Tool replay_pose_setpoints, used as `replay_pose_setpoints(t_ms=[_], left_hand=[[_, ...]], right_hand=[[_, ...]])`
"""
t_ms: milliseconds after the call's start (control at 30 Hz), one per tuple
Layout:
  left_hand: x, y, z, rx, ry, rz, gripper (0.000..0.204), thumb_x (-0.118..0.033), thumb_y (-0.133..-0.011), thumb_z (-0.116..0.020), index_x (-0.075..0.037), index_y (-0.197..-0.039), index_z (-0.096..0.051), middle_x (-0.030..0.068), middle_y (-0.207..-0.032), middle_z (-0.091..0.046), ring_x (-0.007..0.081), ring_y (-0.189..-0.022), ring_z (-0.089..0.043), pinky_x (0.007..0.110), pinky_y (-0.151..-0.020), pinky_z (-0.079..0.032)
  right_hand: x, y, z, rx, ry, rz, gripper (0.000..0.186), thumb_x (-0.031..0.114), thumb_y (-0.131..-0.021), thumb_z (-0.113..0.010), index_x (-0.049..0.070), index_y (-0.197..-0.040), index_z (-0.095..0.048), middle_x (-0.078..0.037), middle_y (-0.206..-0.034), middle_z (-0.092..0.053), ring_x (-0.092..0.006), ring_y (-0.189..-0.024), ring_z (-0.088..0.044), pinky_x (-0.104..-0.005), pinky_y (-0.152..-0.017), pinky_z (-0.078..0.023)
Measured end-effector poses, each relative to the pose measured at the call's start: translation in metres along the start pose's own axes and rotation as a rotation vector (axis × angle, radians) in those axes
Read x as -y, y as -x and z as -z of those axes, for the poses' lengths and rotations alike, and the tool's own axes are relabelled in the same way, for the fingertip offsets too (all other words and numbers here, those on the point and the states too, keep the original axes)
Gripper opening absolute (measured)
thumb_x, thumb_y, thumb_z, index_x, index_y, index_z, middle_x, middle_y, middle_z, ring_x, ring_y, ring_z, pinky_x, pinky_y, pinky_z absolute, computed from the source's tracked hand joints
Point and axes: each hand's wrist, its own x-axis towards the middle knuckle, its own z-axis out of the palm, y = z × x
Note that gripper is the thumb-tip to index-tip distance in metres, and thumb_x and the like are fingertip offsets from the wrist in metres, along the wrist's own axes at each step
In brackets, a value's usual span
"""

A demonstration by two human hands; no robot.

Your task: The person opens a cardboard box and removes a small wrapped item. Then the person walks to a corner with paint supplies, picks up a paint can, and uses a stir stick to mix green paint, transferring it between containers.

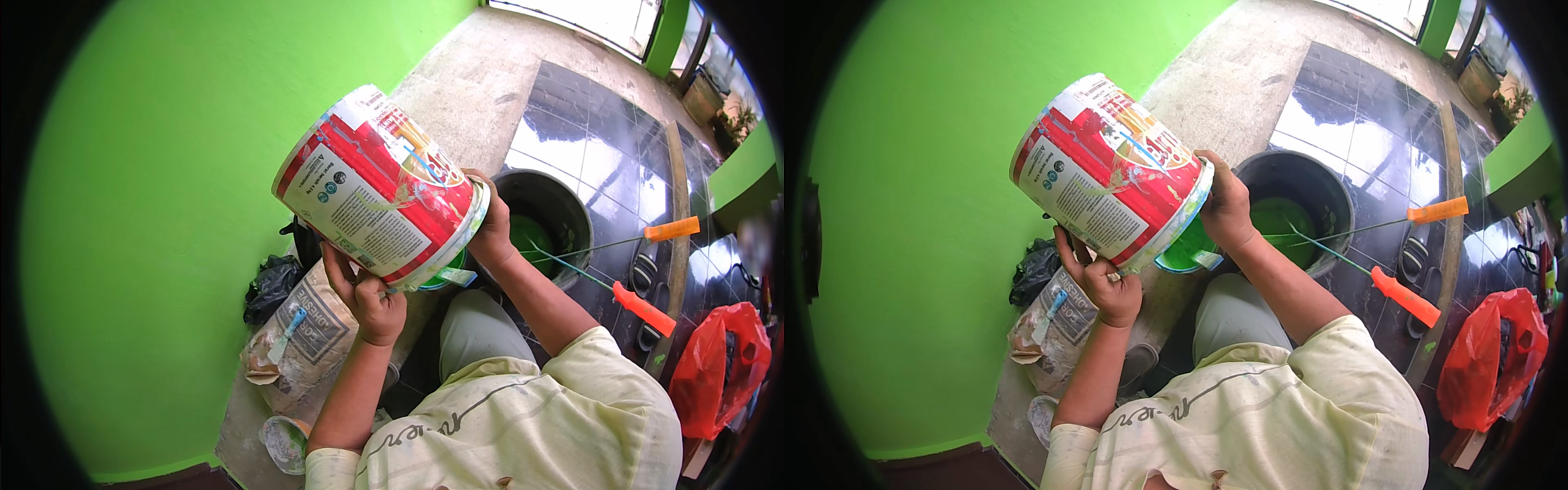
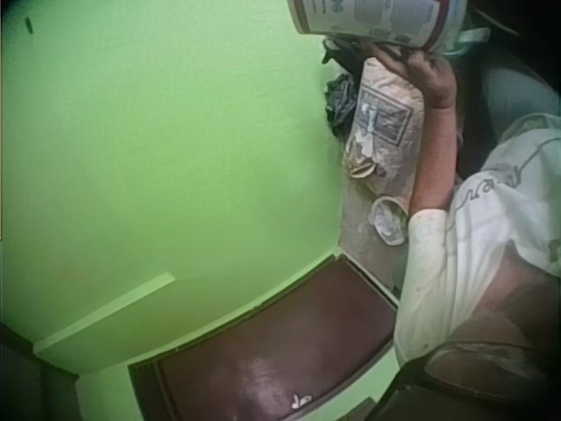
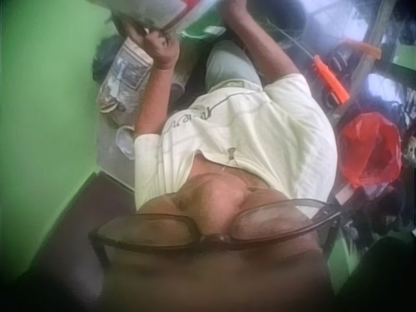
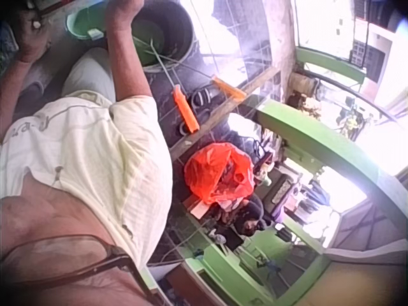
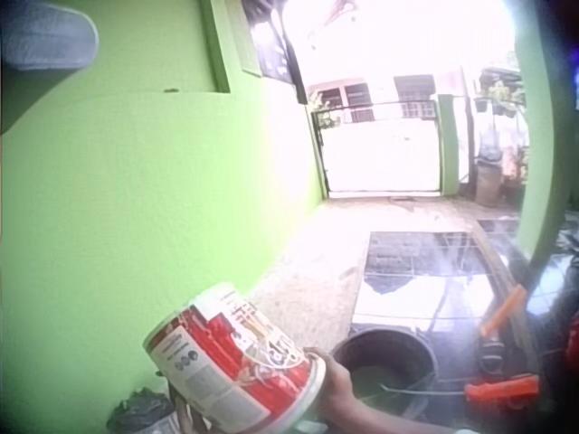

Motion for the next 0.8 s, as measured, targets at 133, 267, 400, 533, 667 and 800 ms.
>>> replay_pose_setpoints(t_ms=[133, 267, 400, 533, 667, 800], left_hand=[[0.000, -0.001, -0.001, -0.012, 0.017, -0.003, 0.032, -0.009, -0.095, -0.073, -0.009, -0.103, -0.042, 0.0379, -0.163, -0.014, 0.0598, -0.146, -0.035, 0.057, -0.114, -0.039], [-0.002, -0.001, -0.002, -0.028, 0.059, -0.005, 0.030, -0.009, -0.096, -0.073, -0.010, -0.104, -0.044, 0.0372, -0.163, -0.013, 0.0593, -0.146, -0.035, 0.057, -0.115, -0.037], [-0.002, 0.000, 0.000, -0.023, 0.056, -0.010, 0.029, -0.008, -0.095, -0.072, -0.010, -0.106, -0.045, 0.0366, -0.164, -0.013, 0.0590, -0.146, -0.035, 0.056, -0.116, -0.037], [-0.004, -0.001, -0.001, -0.030, 0.072, -0.009, 0.028, -0.007, -0.094, -0.072, -0.010, -0.106, -0.046, 0.0365, -0.164, -0.014, 0.0593, -0.146, -0.035, 0.057, -0.116, -0.037], [-0.005, -0.002, 0.000, -0.032, 0.060, -0.013, 0.030, -0.007, -0.094, -0.072, -0.010, -0.107, -0.046, 0.0368, -0.164, -0.013, 0.0598, -0.146, -0.034, 0.057, -0.116, -0.037], [-0.006, -0.005, 0.001, -0.032, 0.051, -0.028, 0.031, -0.006, -0.094, -0.073, -0.010, -0.109, -0.046, 0.0371, -0.163, -0.013, 0.0600, -0.146, -0.034, 0.058, -0.116, -0.036]], right_hand=[[0.006, -0.002, 0.001, -0.010, -0.005, 0.010, 0.055, -0.010, -0.087, -0.066, 0.006, -0.138, -0.055, -0.016, -0.109, -0.073, -0.0264, -0.098, -0.074, -0.0344, -0.087, -0.056], [0.006, -0.001, 0.002, -0.010, 0.007, 0.003, 0.057, -0.008, -0.087, -0.070, 0.007, -0.139, -0.054, -0.016, -0.111, -0.073, -0.0259, -0.100, -0.074, -0.0344, -0.088, -0.056], [0.008, -0.001, 0.002, 0.000, 0.016, 0.013, 0.058, -0.008, -0.086, -0.072, 0.007, -0.140, -0.054, -0.015, -0.112, -0.073, -0.0254, -0.101, -0.073, -0.0344, -0.089, -0.056], [0.006, -0.001, 0.002, -0.005, 0.025, 0.022, 0.059, -0.008, -0.086, -0.073, 0.007, -0.140, -0.053, -0.015, -0.112, -0.073, -0.0244, -0.102, -0.073, -0.0341, -0.089, -0.056], [0.008, -0.002, 0.002, -0.009, -0.003, 0.020, 0.062, -0.008, -0.085, -0.074, 0.007, -0.141, -0.053, -0.014, -0.112, -0.073, -0.0231, -0.102, -0.073, -0.0337, -0.090, -0.056], [0.010, -0.004, 0.004, -0.006, 0.016, 0.038, 0.064, -0.006, -0.084, -0.076, 0.008, -0.142, -0.052, -0.012, -0.112, -0.073, -0.0214, -0.103, -0.072, -0.0330, -0.091, -0.055]])
